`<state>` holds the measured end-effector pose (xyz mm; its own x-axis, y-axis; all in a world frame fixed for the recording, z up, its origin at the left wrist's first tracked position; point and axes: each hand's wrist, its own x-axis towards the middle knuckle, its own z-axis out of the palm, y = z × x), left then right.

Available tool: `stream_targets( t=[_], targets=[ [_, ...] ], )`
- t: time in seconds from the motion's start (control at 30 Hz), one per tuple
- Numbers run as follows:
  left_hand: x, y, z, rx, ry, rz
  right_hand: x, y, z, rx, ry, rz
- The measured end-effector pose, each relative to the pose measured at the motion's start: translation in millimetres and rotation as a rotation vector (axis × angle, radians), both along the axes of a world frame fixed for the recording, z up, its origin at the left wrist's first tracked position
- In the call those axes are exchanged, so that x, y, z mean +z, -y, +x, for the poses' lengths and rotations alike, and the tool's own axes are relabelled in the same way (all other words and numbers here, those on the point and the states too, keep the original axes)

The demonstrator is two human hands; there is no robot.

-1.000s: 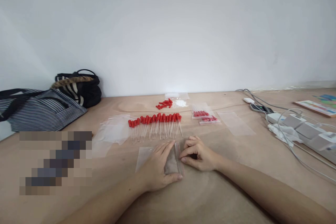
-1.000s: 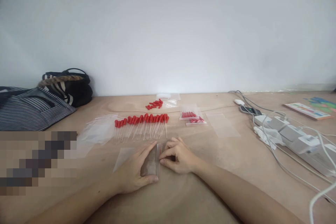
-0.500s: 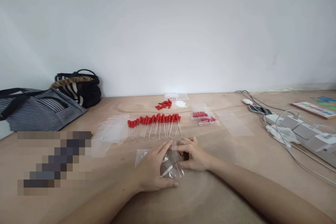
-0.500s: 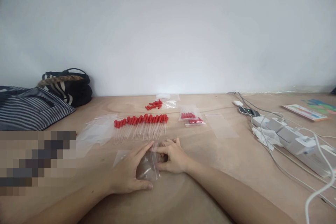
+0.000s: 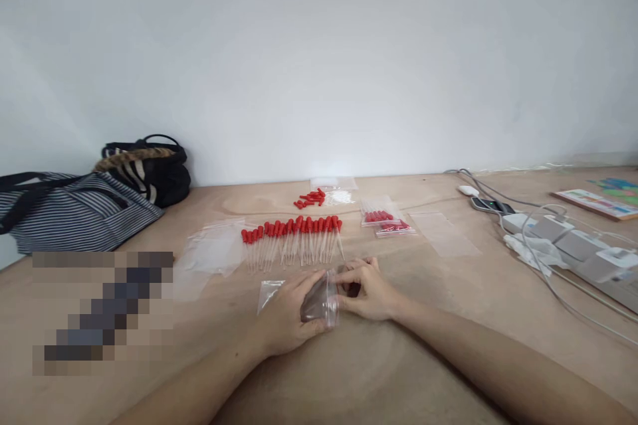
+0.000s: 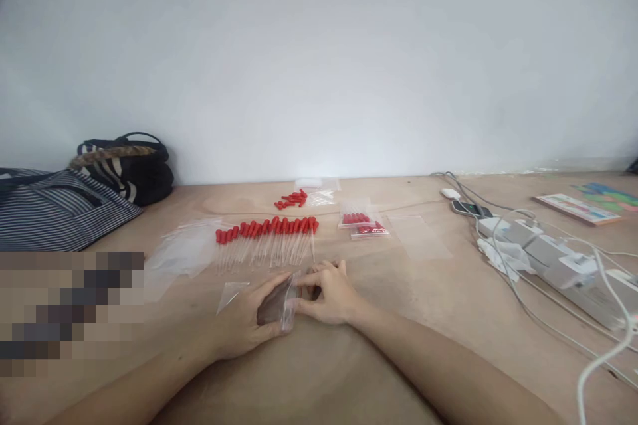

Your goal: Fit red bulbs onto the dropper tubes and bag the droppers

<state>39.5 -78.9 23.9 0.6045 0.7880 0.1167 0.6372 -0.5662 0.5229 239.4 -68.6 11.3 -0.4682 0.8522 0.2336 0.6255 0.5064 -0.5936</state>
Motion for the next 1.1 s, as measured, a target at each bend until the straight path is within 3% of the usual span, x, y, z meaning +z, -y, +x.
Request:
stream_targets(
  t=[0.07,0.23,0.37,0.5,0.6,0.73,0.83,0.93,1.0,1.1],
  targets=[
    [1.4,0.6,0.3,0.007,0.005,-0.004,-0.6,-11.4,4.1,-0.068,-0.113,0.003],
    [4.8,1.0,1.4,0.013,0.028,-0.030,4.7,-59.1,4.8,-0.501,-0.295,-0.073],
    [4.8,-0.3,1.4,0.015,0.044,-0.072,6.9,-90.3,-6.3,-0.588,-0.318,-0.154],
    [2.5,-1.4,0.2,0.020,0.056,-0.102,6.3,-101.7,-10.4,-0.592,-0.378,-0.269],
    [1.2,-1.5,-0.6,0.021,0.057,-0.109,8.3,-94.2,-2.4,-0.530,-0.458,-0.340],
    [0.4,-1.6,-0.8,0.024,0.045,-0.089,9.9,-60.0,14.1,-0.413,-0.587,-0.380],
    [-0.9,-2.8,-0.4,0.011,0.047,-0.064,5.3,-27.3,18.7,-0.252,-0.933,-0.505],
    [-2.4,-4.3,0.3,0.019,0.030,-0.051,-0.3,-3.9,14.5,-0.164,-1.100,-0.602],
    [-2.7,-4.8,0.9,0.027,0.013,-0.046,-1.4,2.9,11.0,-0.155,-1.135,-0.604],
    [-2.0,-4.6,1.3,0.033,-0.004,-0.043,0.8,2.3,11.6,-0.251,-1.155,-0.487]
  ],
)
